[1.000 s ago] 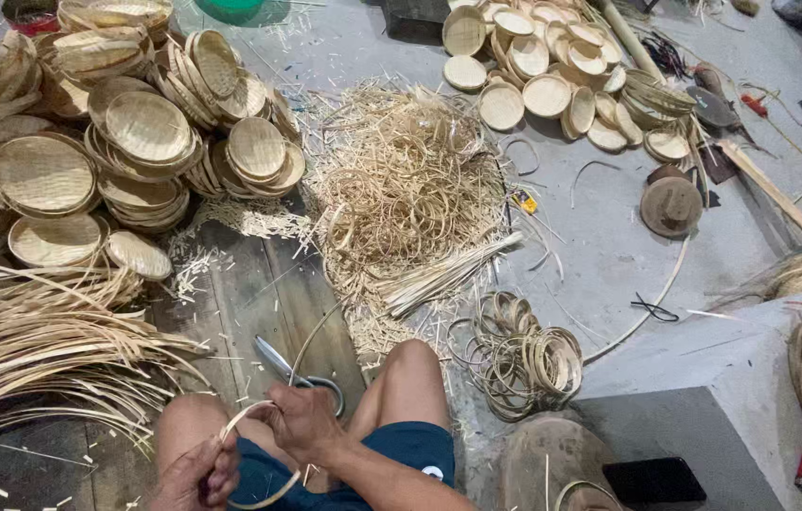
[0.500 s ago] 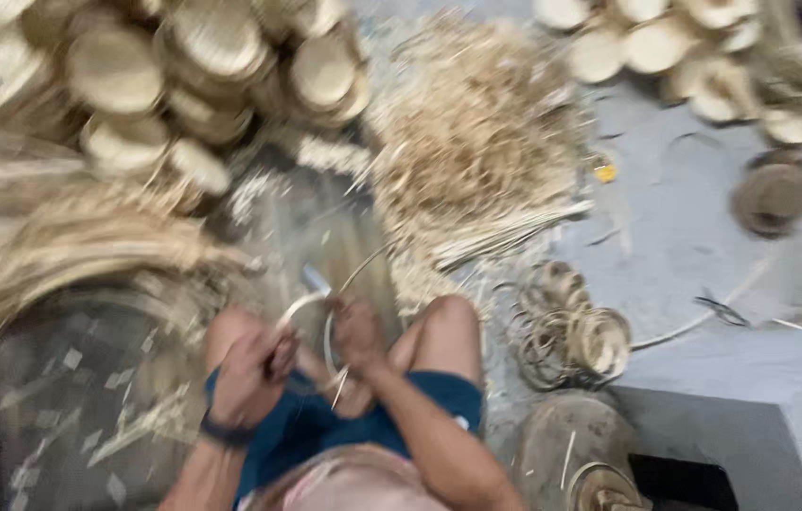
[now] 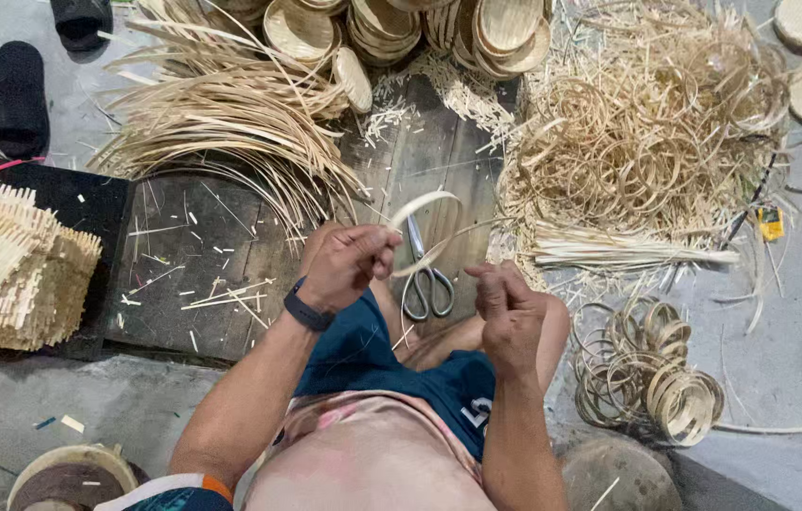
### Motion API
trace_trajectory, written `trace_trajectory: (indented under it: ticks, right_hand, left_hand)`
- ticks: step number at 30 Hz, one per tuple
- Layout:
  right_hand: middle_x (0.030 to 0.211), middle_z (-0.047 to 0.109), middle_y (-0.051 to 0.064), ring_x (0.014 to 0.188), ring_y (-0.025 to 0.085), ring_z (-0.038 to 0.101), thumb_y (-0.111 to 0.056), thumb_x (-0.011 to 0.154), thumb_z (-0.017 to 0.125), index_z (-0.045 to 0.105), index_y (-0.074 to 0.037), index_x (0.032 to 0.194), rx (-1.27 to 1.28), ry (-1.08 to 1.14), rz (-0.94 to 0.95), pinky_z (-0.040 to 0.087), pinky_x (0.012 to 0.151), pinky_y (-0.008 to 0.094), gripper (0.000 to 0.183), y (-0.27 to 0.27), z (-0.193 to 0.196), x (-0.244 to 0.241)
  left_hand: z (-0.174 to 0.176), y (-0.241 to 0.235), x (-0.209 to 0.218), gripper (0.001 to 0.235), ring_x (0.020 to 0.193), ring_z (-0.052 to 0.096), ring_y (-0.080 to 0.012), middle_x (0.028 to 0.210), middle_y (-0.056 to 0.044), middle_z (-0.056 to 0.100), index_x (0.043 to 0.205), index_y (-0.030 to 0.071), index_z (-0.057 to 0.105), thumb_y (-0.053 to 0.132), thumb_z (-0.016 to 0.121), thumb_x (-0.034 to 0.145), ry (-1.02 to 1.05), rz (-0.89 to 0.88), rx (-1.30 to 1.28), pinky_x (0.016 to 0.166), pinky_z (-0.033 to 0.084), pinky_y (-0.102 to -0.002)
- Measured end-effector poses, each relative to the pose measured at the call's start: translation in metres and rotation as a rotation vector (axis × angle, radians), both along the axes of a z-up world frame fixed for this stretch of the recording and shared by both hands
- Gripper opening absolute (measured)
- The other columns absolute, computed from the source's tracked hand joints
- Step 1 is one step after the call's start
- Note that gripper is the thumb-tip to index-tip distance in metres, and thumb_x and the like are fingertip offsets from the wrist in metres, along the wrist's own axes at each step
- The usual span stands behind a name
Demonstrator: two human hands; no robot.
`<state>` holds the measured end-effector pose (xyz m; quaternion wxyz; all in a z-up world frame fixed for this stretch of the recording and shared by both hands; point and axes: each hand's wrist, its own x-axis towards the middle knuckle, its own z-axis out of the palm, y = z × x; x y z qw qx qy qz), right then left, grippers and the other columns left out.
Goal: The person sits on the floor and weaves thin bamboo strips into circular rims using a pair of scissors to trim excess material. The person repeatedly bends, interlocks, and secures the strips to form finished circular pieces.
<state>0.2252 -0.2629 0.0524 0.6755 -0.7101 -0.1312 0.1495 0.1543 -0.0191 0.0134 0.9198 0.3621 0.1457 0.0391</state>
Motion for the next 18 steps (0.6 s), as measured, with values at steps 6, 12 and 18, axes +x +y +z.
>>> trace_trajectory:
  ticks: [6, 12, 18]
  right_hand:
    - [0.100, 0.057, 0.002, 0.093, 0.011, 0.049, -0.018, 0.112, 0.056, 0.066, 0.000, 0.138, -0.106, -0.430, 0.220, 0.043, 0.084, 0.023, 0.033, 0.022, 0.041, -0.009]
    - [0.082, 0.056, -0.001, 0.071, 0.006, 0.049, -0.013, 0.100, 0.069, 0.074, -0.003, 0.121, -0.022, -0.117, 0.092, 0.038, 0.060, 0.021, 0.024, 0.027, 0.037, -0.015]
    - [0.076, 0.055, -0.003, 0.069, 0.005, 0.046, -0.013, 0.100, 0.071, 0.079, -0.001, 0.105, -0.108, -0.187, 0.076, 0.035, 0.060, 0.021, 0.015, 0.025, 0.030, -0.013]
  left_hand:
    - [0.018, -0.020, -0.006, 0.021, 0.069, 0.058, -0.0084, 0.086, -0.004, 0.068, 0.111, -0.003, 0.075, 0.014, 0.065, 0.103, -0.182, 0.013, 0.682, 0.060, 0.046, -0.024]
    - [0.035, -0.023, -0.010, 0.019, 0.071, 0.058, -0.0093, 0.082, -0.004, 0.066, 0.113, -0.001, 0.074, 0.013, 0.068, 0.103, -0.265, 0.085, 0.871, 0.062, 0.046, -0.025]
    - [0.040, -0.022, -0.010, 0.019, 0.071, 0.058, -0.0097, 0.081, -0.004, 0.065, 0.112, -0.001, 0.075, 0.015, 0.068, 0.103, -0.261, 0.062, 0.878, 0.063, 0.046, -0.025]
